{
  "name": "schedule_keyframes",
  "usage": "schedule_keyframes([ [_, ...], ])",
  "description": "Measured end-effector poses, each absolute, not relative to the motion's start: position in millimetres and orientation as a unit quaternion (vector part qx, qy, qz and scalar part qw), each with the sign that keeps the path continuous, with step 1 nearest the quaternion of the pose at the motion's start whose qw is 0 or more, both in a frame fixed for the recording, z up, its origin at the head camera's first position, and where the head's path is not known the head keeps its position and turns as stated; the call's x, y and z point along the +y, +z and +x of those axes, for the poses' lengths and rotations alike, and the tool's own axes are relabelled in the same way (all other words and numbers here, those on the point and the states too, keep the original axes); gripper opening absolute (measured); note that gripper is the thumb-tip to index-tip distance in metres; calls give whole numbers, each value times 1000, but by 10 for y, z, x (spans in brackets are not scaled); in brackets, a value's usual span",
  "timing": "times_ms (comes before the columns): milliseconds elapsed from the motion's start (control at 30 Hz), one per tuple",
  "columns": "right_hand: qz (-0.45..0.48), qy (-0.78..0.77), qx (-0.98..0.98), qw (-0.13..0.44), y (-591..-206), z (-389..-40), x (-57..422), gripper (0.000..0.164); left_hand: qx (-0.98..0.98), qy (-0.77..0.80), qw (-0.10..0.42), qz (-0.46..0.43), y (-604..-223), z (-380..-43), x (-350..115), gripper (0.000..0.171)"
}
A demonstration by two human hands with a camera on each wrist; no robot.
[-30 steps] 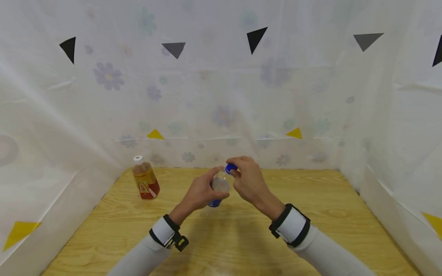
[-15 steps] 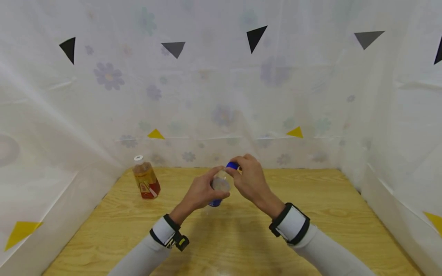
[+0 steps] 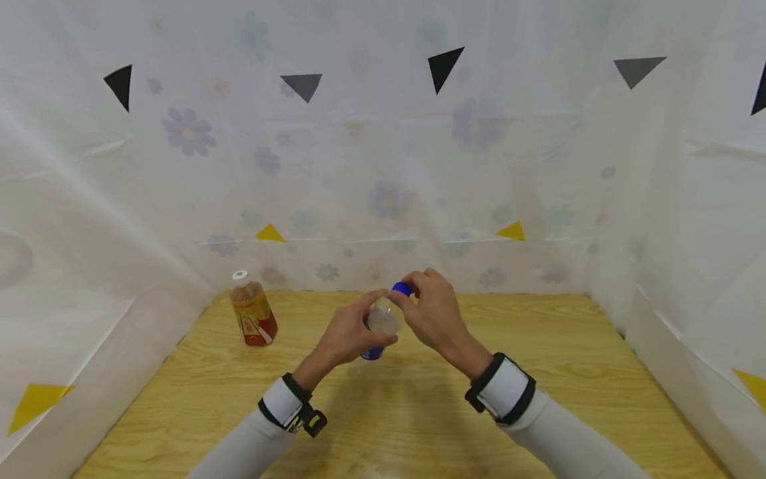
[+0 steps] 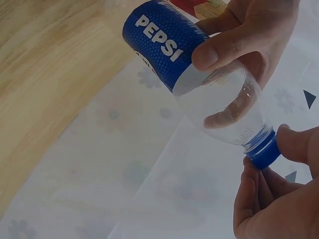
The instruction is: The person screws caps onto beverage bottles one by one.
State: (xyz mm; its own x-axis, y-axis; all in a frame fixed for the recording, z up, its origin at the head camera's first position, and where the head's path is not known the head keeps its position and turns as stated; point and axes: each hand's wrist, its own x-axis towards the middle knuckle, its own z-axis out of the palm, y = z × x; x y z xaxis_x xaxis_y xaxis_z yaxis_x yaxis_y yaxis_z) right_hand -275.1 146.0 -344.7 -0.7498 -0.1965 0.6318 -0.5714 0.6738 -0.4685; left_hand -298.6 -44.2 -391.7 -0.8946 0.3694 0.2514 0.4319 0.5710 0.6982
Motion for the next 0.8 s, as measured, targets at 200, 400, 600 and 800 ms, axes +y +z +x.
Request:
schedule_keyframes([
  [200, 215, 345, -875, 265, -3441, -2732, 1460, 19, -885, -405, 42, -228, -3914, -2972, -440, 79],
  [400, 190, 341, -895, 215, -3423, -2700, 1457, 41, -886, -402, 41, -229, -3923, -2982, -438, 78],
  [600, 197, 326, -906, 183, -3385, -2659, 1454, 67, -885, -401, 42, -232, -3934, -2991, -433, 77],
  [800, 242, 309, -894, 216, -3362, -2626, 1464, 48, -886, -402, 43, -228, -3918, -2973, -426, 78],
])
